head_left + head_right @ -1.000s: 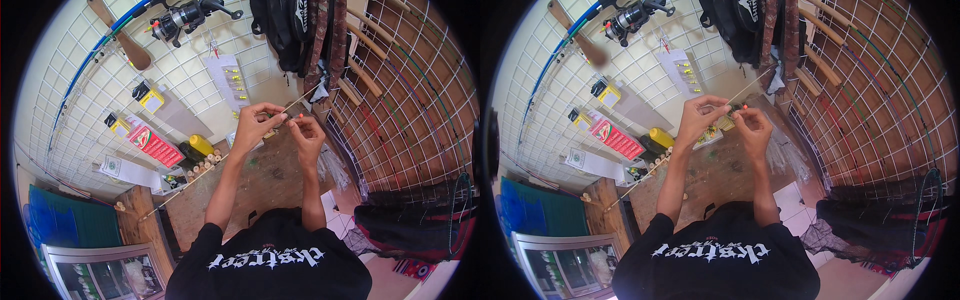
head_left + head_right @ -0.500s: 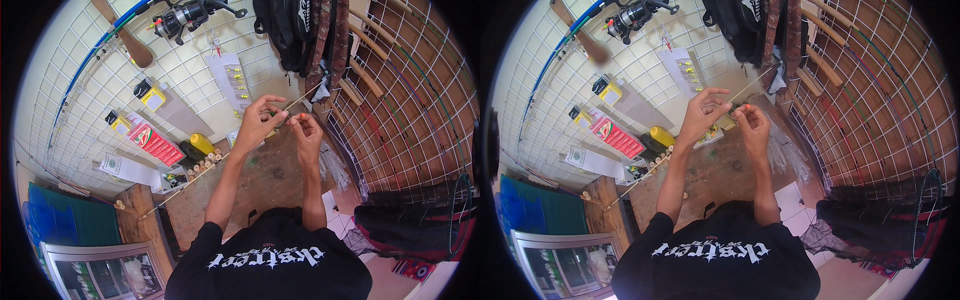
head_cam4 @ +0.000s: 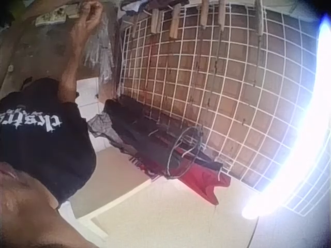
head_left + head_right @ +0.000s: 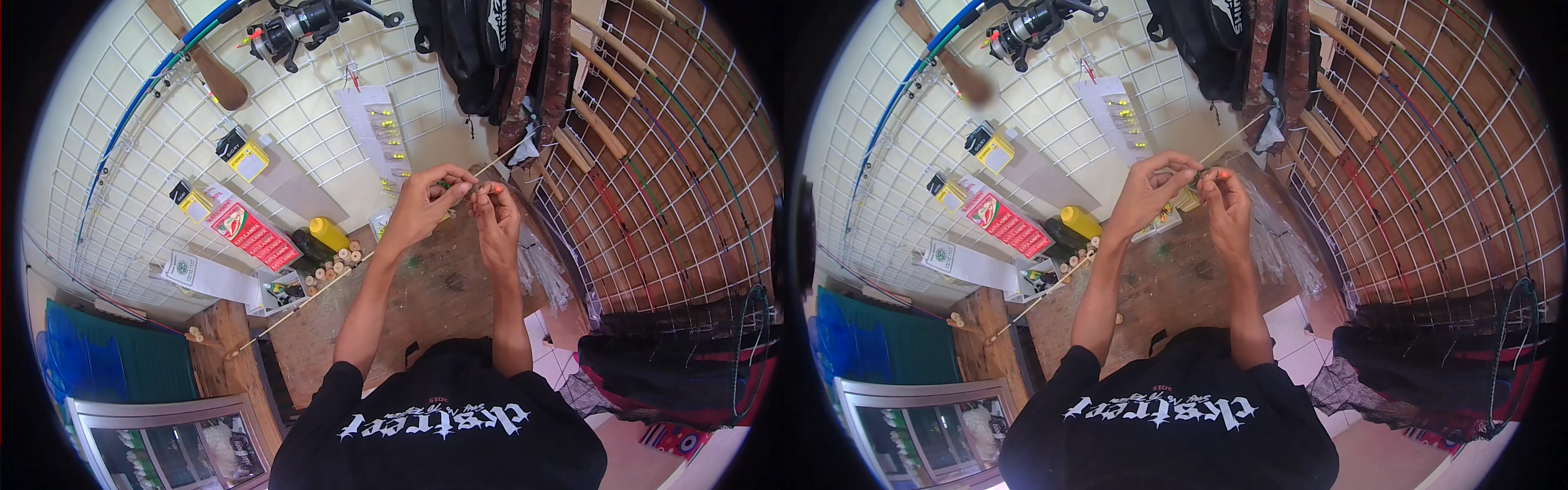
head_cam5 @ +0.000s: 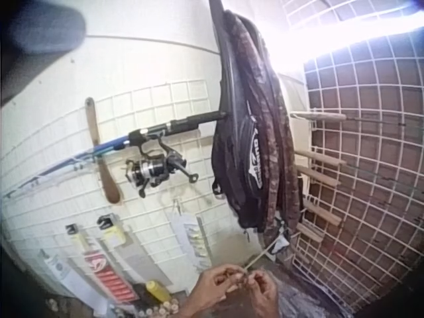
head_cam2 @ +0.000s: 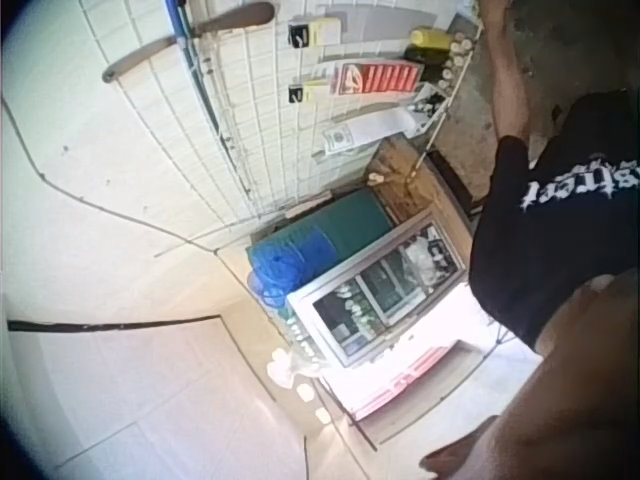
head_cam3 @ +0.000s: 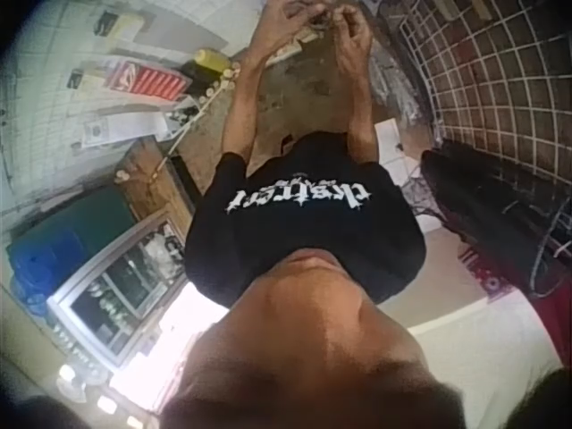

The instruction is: Assemble components of a fishing rig by threading a float and beads onto a fishing line.

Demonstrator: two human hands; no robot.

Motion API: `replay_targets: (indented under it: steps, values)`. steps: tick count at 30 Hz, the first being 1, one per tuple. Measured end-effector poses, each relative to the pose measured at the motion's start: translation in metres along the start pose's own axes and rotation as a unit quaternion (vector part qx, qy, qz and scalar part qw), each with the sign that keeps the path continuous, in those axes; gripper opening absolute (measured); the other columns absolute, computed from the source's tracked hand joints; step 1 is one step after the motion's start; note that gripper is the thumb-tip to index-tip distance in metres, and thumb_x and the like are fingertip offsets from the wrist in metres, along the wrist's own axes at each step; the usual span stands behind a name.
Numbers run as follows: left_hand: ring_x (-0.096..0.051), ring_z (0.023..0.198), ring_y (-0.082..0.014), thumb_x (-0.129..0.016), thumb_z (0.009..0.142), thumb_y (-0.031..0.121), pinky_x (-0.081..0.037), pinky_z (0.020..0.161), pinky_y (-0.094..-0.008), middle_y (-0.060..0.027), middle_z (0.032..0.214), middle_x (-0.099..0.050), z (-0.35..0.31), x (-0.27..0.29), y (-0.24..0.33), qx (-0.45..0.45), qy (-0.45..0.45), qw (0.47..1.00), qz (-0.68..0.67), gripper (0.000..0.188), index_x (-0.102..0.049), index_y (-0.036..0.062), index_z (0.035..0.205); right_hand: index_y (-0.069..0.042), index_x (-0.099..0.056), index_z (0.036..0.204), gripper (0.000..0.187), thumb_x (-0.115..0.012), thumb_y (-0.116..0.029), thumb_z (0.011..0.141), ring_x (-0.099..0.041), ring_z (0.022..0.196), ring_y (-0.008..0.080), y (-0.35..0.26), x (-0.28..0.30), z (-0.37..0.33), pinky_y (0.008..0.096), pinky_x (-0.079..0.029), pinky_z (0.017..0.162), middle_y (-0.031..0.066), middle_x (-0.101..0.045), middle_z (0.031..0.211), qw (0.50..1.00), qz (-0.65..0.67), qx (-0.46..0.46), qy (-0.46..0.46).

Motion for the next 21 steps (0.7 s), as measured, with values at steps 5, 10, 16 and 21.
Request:
replay_targets:
  steps: [5,10,16,21]
  values:
    - [-0.043,0.059,-0.0007,-0.064,0.092,0.018,-0.033,0.051,-0.0185,0.003,0.075,-0.06,0.0,0.003,0.001,0.01,-0.001,1.0,0.03,0.017,-0.068,0.0014,0.096,-0.003,-0.054,0.1,0.013,-0.056,-0.015,0.097,-0.047,0.076,0.0071,-0.001,0.001,0.002,0.0224,-0.04,0.069,-0.0009,-0.052,0.084,0.999,-0.031,0.014,-0.019]
    - [-0.034,0.052,0.0008,-0.066,0.091,0.022,-0.023,0.045,-0.021,0.0066,0.063,-0.054,0.0,0.003,0.004,0.02,-0.004,0.998,0.067,0.021,-0.069,0.001,0.09,-0.002,-0.054,0.099,0.013,-0.055,-0.015,0.098,-0.046,0.076,0.0067,-0.004,0.003,0.002,0.0223,-0.04,0.069,-0.0005,-0.052,0.085,0.999,-0.037,0.022,-0.022]
    - [-0.051,0.067,-0.0007,-0.068,0.09,0.017,-0.039,0.055,-0.018,0.0018,0.08,-0.062,0.0,0.003,0.001,0.059,-0.021,0.996,0.056,0.019,-0.066,-0.0017,0.094,-0.002,-0.054,0.099,0.012,-0.054,-0.013,0.098,-0.045,0.075,0.0062,-0.003,0.002,0.003,0.0219,-0.04,0.069,-0.0004,-0.052,0.087,0.998,-0.043,0.035,-0.03]
    - [-0.035,0.051,0.0014,-0.07,0.088,0.019,-0.024,0.044,-0.02,0.0063,0.065,-0.056,0.0,0.002,0.004,0.054,0.005,0.997,0.047,0.018,-0.068,0.0014,0.087,-0.002,-0.055,0.099,0.011,-0.057,-0.012,0.096,-0.047,0.076,0.0055,-0.005,0.002,0.003,0.0214,-0.041,0.069,-0.0009,-0.054,0.089,0.998,-0.053,0.021,-0.021]
Point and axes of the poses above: each hand's wrist, its own z-axis towards the middle knuckle, its own x-axis out of the back of the hand, y = z × x, the point moved 2 cm from there along z, towards the middle knuckle
